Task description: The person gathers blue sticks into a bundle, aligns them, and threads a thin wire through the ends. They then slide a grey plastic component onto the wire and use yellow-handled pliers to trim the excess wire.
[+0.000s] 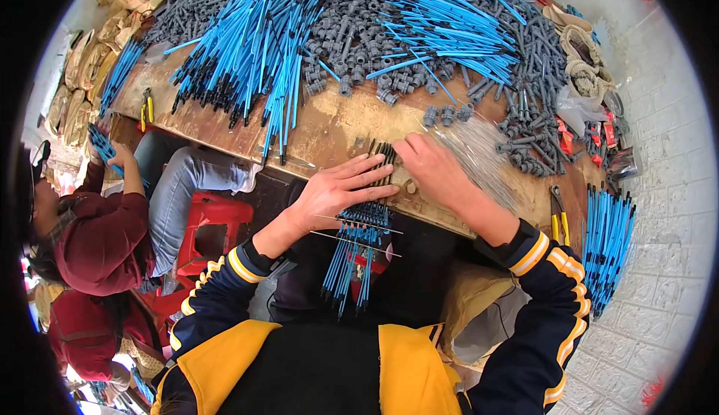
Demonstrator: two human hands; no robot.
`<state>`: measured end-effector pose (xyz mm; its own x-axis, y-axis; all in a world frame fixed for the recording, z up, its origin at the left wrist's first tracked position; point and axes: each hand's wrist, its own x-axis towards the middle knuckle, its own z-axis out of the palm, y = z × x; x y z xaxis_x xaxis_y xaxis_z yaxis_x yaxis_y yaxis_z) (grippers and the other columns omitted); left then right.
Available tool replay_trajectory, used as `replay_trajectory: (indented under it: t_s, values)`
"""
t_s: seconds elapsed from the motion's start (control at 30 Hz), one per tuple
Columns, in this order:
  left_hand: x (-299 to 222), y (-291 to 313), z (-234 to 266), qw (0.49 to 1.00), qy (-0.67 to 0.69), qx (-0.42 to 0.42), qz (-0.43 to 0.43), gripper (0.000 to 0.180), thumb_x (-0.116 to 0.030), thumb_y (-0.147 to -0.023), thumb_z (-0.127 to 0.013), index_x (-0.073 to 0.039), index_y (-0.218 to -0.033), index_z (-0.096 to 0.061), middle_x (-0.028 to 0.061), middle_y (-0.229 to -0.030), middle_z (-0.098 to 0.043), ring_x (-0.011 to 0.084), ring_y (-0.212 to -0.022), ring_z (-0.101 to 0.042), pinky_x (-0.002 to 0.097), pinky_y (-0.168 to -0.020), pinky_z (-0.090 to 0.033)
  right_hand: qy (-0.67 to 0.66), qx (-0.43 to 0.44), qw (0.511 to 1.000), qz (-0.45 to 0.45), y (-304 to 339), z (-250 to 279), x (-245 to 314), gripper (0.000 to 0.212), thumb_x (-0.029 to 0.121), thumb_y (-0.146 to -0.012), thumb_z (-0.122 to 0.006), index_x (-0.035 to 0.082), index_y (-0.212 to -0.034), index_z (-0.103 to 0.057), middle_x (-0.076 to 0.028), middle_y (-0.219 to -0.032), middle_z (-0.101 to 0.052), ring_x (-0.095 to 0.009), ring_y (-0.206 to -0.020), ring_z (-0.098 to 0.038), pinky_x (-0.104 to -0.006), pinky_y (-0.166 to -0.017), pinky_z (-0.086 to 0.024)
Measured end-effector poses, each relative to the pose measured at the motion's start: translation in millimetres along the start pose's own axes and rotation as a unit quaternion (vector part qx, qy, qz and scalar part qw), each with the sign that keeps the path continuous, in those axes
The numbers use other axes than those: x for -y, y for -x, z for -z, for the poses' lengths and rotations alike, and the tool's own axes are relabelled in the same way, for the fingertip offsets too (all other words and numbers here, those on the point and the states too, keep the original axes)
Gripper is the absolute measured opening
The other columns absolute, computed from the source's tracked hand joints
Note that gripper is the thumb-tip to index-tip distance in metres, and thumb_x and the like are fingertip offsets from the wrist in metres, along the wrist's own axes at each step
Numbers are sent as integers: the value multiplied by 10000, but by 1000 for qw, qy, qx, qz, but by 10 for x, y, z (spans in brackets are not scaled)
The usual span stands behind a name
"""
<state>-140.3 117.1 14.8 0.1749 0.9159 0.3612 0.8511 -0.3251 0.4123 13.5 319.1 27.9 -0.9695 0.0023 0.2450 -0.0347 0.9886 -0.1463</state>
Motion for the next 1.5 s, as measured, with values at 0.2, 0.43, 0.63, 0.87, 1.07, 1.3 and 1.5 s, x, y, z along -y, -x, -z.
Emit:
replay_trajectory:
  t_s: [0.2, 0.43, 0.63, 0.87, 1.07, 1.3, 1.5]
  values:
    - [-8, -21, -7, 1000, -8, 0, 3, 717, -174, -699, -628, -208, -1409, -535, 88, -1508, -448, 319, -1396, -408, 438, -1175, -340, -19, -49, 997, -64, -100, -102, 164, 357, 34, -809, -584, 21, -1165, -558, -129, -988, -547, -332, -915, -619, -410, -740, -538]
    - [-72, -41, 9, 998, -21, -20, 49, 897, -72, -614, -697, -235, -1465, -462, 109, -1525, -417, 342, -1378, -421, 434, -1173, -346, -87, -20, 994, -71, -54, -11, 81, 374, 27, -818, -598, 41, -1192, -604, -129, -968, -571, -330, -872, -622, -409, -725, -530]
    - [-79, -26, 0, 998, -10, -15, 59, 1155, -144, -492, -875, -291, -1514, -359, 105, -1529, -402, 343, -1365, -433, 429, -1166, -359, -101, -61, 993, -6, -91, -56, 16, 454, 12, -794, -617, 54, -1247, -611, -118, -966, -578, -314, -848, -614, -399, -700, -522]
    - [-83, -33, 2, 999, -5, -24, 49, 1089, -18, -478, -757, -267, -1485, -426, 94, -1543, -391, 339, -1386, -412, 428, -1169, -363, -11, -44, 999, 30, -104, -45, 62, 425, 56, -785, -613, 25, -1208, -593, -108, -1008, -568, -293, -947, -609, -379, -738, -536]
    - [-86, -2, -1, 998, -1, -31, 46, 1020, -36, -513, -727, -286, -1465, -459, 86, -1541, -398, 332, -1391, -409, 432, -1174, -354, 9, -38, 998, 45, -145, -41, 95, 408, 59, -799, -597, 15, -1205, -576, -117, -997, -555, -296, -951, -610, -379, -747, -541]
    - [26, -5, -35, 1000, -27, -9, -12, 941, -142, -567, -758, -270, -1455, -471, 79, -1517, -428, 317, -1401, -398, 434, -1180, -343, -36, -51, 998, -15, -151, -123, 124, 356, 39, -807, -584, 29, -1162, -579, -122, -971, -543, -320, -939, -611, -383, -728, -542]
    - [109, -17, -7, 997, -11, 32, -69, 776, -287, -682, -650, -190, -1438, -502, 89, -1506, -446, 312, -1418, -376, 443, -1193, -312, -8, -52, 999, -8, -164, -66, 170, 311, 41, -809, -588, 38, -1118, -559, -123, -966, -548, -325, -923, -618, -402, -694, -547]
